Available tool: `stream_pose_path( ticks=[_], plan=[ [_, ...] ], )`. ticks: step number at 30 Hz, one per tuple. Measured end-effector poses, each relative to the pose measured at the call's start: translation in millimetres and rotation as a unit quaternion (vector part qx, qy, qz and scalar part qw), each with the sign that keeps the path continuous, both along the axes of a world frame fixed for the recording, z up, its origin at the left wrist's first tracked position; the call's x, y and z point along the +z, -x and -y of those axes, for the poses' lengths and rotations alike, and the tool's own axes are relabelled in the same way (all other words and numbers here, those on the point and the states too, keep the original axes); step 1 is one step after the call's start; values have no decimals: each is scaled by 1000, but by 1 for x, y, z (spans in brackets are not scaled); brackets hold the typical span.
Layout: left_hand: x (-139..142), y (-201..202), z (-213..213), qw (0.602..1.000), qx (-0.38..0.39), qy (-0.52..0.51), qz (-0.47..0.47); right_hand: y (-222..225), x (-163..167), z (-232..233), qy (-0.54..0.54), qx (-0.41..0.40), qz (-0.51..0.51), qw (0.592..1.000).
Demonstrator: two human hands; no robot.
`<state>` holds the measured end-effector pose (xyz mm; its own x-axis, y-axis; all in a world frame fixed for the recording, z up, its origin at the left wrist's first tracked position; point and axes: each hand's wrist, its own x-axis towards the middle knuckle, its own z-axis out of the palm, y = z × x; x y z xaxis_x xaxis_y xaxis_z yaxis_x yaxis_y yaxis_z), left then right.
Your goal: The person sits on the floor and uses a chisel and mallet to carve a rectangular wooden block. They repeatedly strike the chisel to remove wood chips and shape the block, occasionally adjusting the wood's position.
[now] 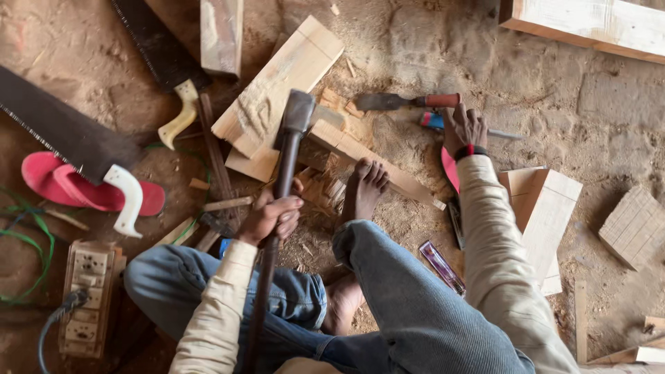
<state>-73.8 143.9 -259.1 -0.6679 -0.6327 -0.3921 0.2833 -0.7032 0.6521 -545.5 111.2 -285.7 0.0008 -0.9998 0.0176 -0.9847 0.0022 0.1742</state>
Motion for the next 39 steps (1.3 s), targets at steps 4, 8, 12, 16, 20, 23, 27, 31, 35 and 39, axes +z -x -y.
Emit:
stream_pose_path(
  ticks=[4,8,12,16,20,23,27,31,35,39],
  plan=[
    [58,3,4,994,18,109,21,18,14,-3,91,33,20,995],
    [145,-13,11,949,57,290,112,17,55,24,367,19,345,864],
    [203,-24,53,907,86,412,2,-22,126,50,395,13,704,590],
    [216,-38,64,895,81,438,-40,-101,177,52,243,108,839,476],
    [180,-31,44,885,177,430,25,-180,184,59,178,89,907,372],
    [142,-18,34,810,218,519,163,-208,175,70,85,169,894,407],
    [120,-23,13,804,206,512,222,-220,160,77,97,199,850,477],
    [129,-24,-2,816,228,480,226,-218,148,82,116,197,822,522],
    [143,-17,-7,823,236,459,236,-210,141,87,119,198,833,503],
    [148,-14,-9,837,235,442,222,-209,137,88,108,196,847,482]
  ],
)
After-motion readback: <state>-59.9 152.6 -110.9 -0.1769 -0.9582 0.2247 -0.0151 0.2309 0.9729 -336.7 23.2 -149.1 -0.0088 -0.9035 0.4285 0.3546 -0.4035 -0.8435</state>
